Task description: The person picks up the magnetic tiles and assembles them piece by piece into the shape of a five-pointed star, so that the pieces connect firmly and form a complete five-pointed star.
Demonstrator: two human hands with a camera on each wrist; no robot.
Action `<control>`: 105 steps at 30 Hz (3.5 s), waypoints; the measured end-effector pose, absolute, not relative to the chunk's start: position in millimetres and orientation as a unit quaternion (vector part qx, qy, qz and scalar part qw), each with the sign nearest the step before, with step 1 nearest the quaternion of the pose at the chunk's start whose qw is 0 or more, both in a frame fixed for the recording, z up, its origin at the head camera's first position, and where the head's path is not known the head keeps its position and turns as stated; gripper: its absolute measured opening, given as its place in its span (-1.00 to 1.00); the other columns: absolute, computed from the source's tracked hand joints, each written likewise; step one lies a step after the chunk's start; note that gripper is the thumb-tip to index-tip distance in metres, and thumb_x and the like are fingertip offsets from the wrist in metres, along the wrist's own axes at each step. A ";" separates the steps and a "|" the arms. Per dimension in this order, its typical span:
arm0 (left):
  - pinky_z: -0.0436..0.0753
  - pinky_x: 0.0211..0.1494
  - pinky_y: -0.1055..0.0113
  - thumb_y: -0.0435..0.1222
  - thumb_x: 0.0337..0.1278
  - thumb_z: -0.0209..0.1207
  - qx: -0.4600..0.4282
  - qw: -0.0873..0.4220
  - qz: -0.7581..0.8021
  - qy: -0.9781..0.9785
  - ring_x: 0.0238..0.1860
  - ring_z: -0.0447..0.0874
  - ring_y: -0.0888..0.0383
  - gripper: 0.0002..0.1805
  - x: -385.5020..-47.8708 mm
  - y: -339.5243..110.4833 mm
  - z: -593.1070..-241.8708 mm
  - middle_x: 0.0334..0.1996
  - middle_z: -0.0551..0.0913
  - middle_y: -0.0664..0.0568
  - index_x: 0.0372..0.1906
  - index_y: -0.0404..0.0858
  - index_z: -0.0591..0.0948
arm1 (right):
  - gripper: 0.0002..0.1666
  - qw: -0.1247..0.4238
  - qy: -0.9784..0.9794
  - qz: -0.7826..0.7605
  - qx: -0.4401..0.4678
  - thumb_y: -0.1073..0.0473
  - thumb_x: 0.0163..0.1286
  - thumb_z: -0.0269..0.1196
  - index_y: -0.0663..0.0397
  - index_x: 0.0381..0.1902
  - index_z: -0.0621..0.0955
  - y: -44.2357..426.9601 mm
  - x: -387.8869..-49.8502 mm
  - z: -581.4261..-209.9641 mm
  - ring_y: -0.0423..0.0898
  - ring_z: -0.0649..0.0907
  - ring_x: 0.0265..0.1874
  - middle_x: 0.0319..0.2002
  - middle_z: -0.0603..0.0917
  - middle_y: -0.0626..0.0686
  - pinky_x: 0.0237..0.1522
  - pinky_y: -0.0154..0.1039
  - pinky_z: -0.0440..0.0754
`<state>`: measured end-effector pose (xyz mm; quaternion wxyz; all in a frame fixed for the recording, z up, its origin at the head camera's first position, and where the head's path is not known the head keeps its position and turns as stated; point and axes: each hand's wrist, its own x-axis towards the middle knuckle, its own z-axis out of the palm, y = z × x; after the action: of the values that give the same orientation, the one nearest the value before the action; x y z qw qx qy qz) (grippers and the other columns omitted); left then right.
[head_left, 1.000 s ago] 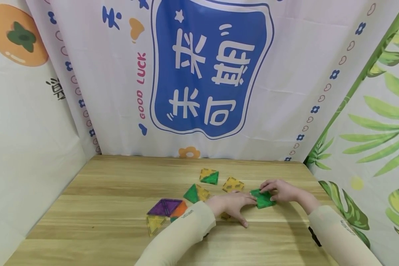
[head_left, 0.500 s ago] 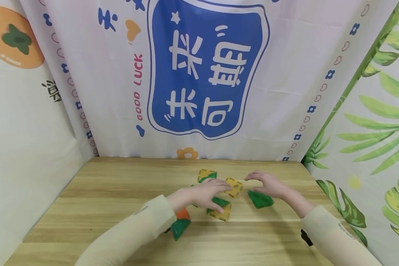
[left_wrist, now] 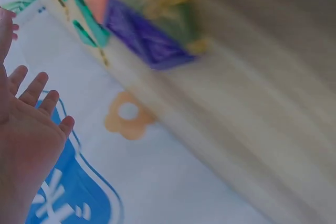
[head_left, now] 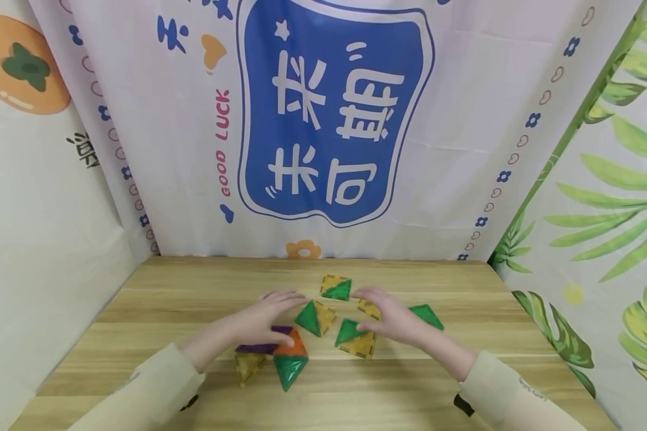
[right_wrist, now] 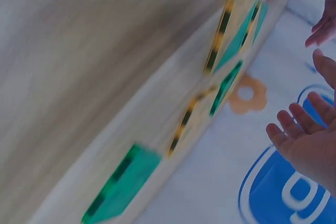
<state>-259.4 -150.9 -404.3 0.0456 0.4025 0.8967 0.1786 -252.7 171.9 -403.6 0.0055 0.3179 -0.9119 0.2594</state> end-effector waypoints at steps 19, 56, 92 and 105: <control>0.18 0.24 -0.37 0.11 -0.11 0.30 0.381 0.050 0.220 0.897 0.29 0.23 -0.34 -0.02 -244.5 -228.4 -450.7 0.32 0.31 -0.28 0.37 -0.34 0.25 | -0.18 -0.116 -0.895 0.268 0.338 -0.02 0.18 0.35 0.01 0.36 0.34 78.4 -226.9 -441.5 -0.06 0.49 0.20 0.25 0.48 -0.01 0.21 -0.17 0.45; 0.61 -0.12 0.30 -0.49 0.20 0.11 0.316 0.142 0.358 0.867 -0.09 0.59 0.05 -0.61 -277.2 -219.2 -448.5 -0.15 0.61 -0.04 0.14 -0.33 0.44 | -0.44 -0.113 -0.865 0.405 0.275 0.42 0.16 0.31 0.03 0.11 0.44 45.8 -248.4 -460.9 -0.33 0.56 -0.43 -0.30 0.60 0.04 -0.35 -0.48 0.57; 0.46 0.20 0.19 -0.20 -0.23 0.47 0.344 0.189 0.424 0.816 0.19 0.37 -0.13 -0.11 -254.6 -205.1 -456.3 0.19 0.34 -0.15 0.25 -0.20 0.23 | -0.46 -0.276 -0.727 0.599 0.191 0.60 0.18 0.16 0.09 0.05 0.37 60.8 -258.0 -458.8 -0.01 0.66 -0.39 -0.28 0.63 0.22 -0.29 -0.14 0.69; 0.40 0.24 0.14 -0.08 -0.18 0.44 0.320 0.179 0.387 0.846 0.21 0.34 -0.02 -0.05 -245.4 -197.7 -457.7 0.21 0.30 -0.08 0.32 -0.11 0.14 | -0.45 -0.283 -0.729 0.596 0.181 0.61 0.16 0.15 0.10 0.06 0.37 61.6 -259.5 -458.8 -0.02 0.66 -0.38 -0.27 0.61 0.20 -0.27 -0.16 0.70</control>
<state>-245.4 -197.7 -457.7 0.1789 0.3195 0.8461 0.3874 -259.5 61.6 -458.8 -0.2831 0.1815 -0.7294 0.5958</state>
